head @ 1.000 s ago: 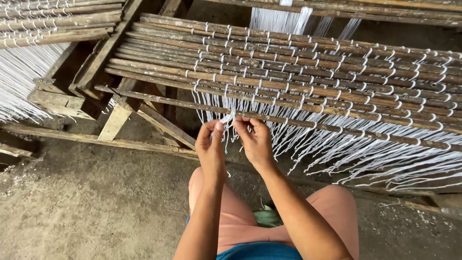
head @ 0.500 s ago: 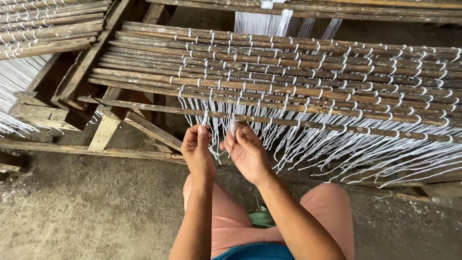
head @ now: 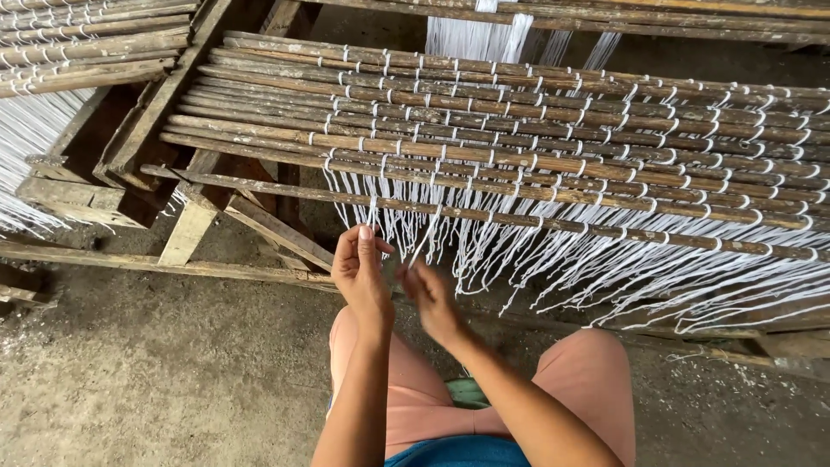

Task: Looping and securing white threads onto a series of horizontal wooden sticks on a frame.

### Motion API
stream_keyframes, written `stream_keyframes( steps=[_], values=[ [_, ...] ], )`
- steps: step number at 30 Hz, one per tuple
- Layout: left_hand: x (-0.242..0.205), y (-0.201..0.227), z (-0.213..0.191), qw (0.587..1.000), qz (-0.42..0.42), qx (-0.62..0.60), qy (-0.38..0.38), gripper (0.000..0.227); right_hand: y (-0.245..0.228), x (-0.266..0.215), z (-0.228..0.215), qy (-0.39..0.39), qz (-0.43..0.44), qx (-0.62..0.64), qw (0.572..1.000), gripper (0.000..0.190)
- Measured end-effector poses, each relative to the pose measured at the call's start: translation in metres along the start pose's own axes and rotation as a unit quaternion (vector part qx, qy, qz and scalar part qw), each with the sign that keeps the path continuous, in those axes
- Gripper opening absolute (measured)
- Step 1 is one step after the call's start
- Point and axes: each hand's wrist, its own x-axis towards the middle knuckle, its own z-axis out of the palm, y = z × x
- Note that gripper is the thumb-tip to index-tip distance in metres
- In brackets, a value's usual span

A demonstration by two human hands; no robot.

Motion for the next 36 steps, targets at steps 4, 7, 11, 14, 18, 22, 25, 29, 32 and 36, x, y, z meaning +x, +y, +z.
stream_keyframes(
  steps=[4, 7, 11, 14, 18, 22, 25, 29, 32, 36],
  values=[
    [0.003, -0.003, 0.0, 1.0, 0.018, 0.019, 0.005, 0.018, 0.109, -0.039, -0.001, -0.054, 0.069, -0.165, 0.982, 0.025],
    [0.001, -0.012, -0.011, 0.998, 0.049, 0.038, -0.015, 0.015, 0.178, -0.08, -0.025, -0.114, 0.134, -0.252, 0.951, 0.031],
    [0.0, -0.025, -0.018, 0.992, 0.083, 0.093, -0.029, 0.013, 0.177, -0.066, -0.025, -0.393, 0.451, -0.346, 0.723, 0.057],
    [-0.005, -0.033, -0.023, 0.984, 0.111, 0.135, -0.018, 0.008, 0.079, -0.016, 0.001, -0.262, 0.291, -0.201, 0.898, 0.039],
    [-0.008, -0.024, -0.029, 0.97, 0.15, 0.193, -0.009, 0.008, -0.057, 0.041, 0.032, -0.002, 0.07, -0.144, 0.987, 0.025],
    [0.0, -0.006, -0.032, 0.954, 0.193, 0.229, -0.008, 0.007, -0.083, 0.065, 0.041, 0.082, -0.094, -0.069, 0.99, 0.017],
    [0.03, -0.024, -0.045, 0.945, 0.238, 0.225, 0.005, 0.008, -0.091, 0.053, 0.041, 0.106, -0.063, 0.0, 0.992, 0.02],
    [0.055, -0.012, -0.043, 0.93, 0.272, 0.246, 0.017, 0.008, -0.096, 0.043, 0.037, 0.124, -0.048, 0.052, 0.99, 0.023],
    [0.058, -0.013, -0.035, 0.937, 0.256, 0.237, 0.011, 0.008, -0.1, 0.042, 0.035, 0.143, -0.044, 0.092, 0.984, 0.023],
    [0.05, -0.018, -0.031, 0.946, 0.235, 0.22, 0.024, 0.007, -0.09, 0.04, 0.034, 0.115, -0.014, 0.102, 0.988, 0.023]
  ],
)
